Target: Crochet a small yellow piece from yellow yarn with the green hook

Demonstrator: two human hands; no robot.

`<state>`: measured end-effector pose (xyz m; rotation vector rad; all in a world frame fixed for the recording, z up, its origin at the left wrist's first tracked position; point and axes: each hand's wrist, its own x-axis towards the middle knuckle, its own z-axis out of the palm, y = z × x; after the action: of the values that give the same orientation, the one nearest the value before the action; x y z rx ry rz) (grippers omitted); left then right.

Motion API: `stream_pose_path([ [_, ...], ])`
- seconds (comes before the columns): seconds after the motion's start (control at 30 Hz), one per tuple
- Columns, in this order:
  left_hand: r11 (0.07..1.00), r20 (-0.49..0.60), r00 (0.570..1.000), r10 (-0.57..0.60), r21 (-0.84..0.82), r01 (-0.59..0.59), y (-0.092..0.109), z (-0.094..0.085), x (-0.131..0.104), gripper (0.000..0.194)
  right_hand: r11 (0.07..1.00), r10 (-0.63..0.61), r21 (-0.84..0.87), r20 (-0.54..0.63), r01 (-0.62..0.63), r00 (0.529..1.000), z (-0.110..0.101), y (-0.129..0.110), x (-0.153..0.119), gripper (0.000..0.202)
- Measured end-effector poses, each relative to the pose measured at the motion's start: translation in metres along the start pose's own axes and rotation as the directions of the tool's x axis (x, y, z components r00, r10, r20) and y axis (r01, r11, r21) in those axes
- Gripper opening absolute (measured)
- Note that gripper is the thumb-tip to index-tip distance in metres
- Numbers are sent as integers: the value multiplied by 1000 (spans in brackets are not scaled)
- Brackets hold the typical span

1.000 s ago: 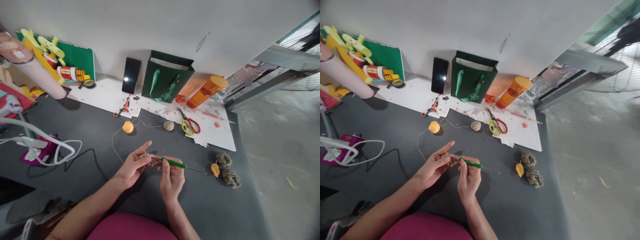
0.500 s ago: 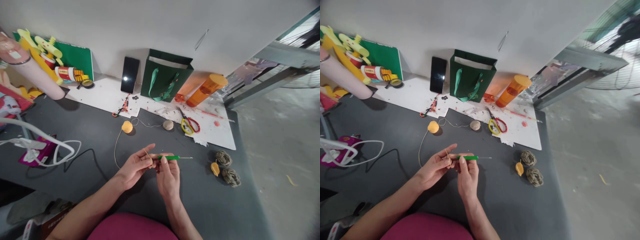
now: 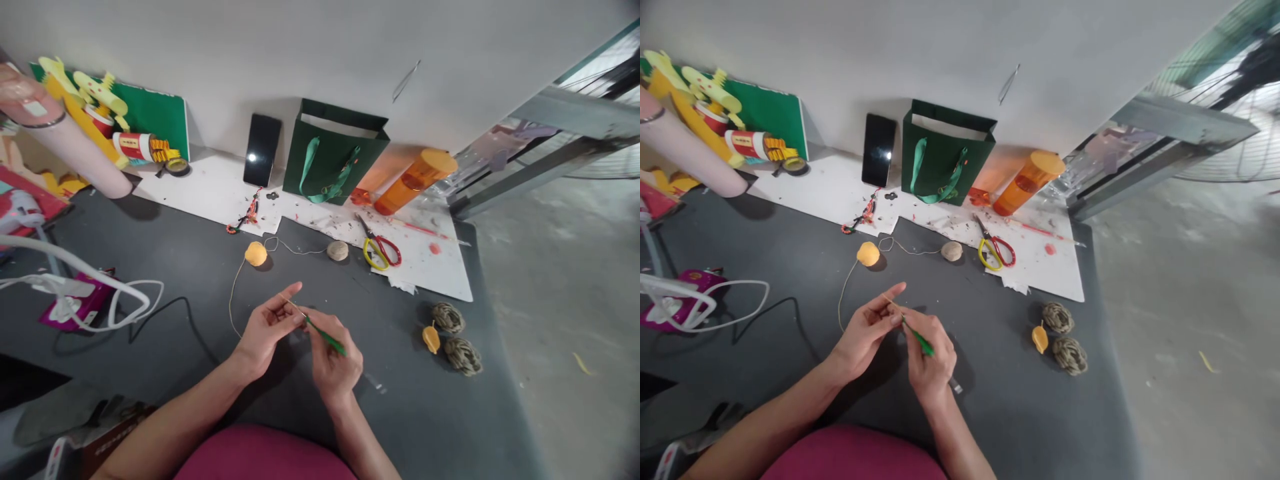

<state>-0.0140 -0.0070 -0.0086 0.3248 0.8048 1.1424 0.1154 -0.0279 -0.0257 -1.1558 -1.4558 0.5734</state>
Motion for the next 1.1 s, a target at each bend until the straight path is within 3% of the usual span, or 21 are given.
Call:
stream_pose_path([
  [0.1, 999, 1, 999, -39, -34, 39, 1, 0, 0, 54, 994, -107, -26, -14, 106, 994, 1, -2, 0, 22],
  [0.27, 991, 89, 990, -108, -72, 114, 1, -2, 1, 55, 990, 132, 64, -106, -126, 985, 3, -6, 1, 10],
  [0.43, 990, 91, 989, -115, -74, 122, 0, -6, 3, 53, 975, 209, 106, -160, -194, 965, 3, -7, 2, 12],
  [0.6, 982, 122, 981, -152, -93, 164, 0, -7, 4, 49, 907, 336, 292, -68, -303, 939, 1, -5, 6, 16],
  [0.87, 971, 223, 953, -205, -80, 227, 0, -6, 5, 49, 659, 564, 536, 111, -527, 818, 2, 1, 10, 30],
  [1.1, 980, 211, 962, -172, -62, 189, 3, -1, 2, 45, 676, 488, 600, 71, -428, 870, 13, -4, 6, 21],
])
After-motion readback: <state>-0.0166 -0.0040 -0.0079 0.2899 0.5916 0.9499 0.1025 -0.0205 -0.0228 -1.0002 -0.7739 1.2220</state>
